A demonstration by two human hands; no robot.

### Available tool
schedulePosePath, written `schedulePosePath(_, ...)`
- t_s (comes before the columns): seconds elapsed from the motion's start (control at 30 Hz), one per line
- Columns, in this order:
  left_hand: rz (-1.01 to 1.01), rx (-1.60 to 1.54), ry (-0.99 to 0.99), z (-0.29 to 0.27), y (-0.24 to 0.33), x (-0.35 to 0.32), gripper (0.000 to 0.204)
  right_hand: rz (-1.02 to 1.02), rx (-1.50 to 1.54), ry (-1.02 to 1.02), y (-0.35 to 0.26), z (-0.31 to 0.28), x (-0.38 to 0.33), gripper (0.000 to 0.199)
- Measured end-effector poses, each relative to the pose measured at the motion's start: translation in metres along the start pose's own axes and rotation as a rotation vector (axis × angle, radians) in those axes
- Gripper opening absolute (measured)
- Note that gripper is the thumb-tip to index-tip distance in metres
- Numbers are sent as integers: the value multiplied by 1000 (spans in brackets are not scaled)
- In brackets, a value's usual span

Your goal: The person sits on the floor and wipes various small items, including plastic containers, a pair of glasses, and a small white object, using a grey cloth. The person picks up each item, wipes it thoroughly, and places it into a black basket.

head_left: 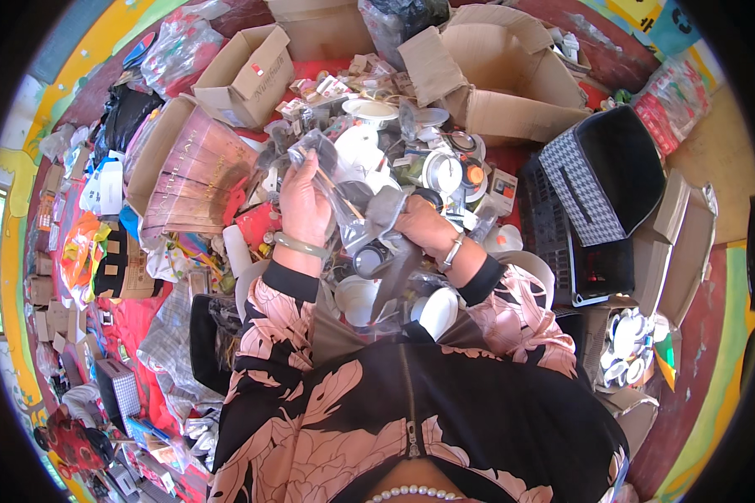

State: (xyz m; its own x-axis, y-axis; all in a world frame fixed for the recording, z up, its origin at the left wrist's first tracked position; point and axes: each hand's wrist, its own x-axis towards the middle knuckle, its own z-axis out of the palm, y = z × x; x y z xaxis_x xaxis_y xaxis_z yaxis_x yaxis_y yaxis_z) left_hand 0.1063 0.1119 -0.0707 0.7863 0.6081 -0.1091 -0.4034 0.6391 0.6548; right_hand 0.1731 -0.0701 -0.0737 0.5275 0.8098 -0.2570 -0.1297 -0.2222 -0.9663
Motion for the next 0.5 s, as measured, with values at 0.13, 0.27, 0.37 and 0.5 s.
schedulePosePath(0.13,-20,-54,23,7,2,-4,16,-35,-50,-22,-2,-12,-2,35)
schedulePosePath(0.27,125,-28,110,2,12,6,16,-27,-145,-102,-1,-27,-5,33)
schedulePosePath(0.37,158,-24,70,0,28,4,17,-44,152,86,15,-47,-4,52)
schedulePosePath(0.5,-100,167,-124,18,19,-15,22,-418,542,78,-15,-53,-9,69)
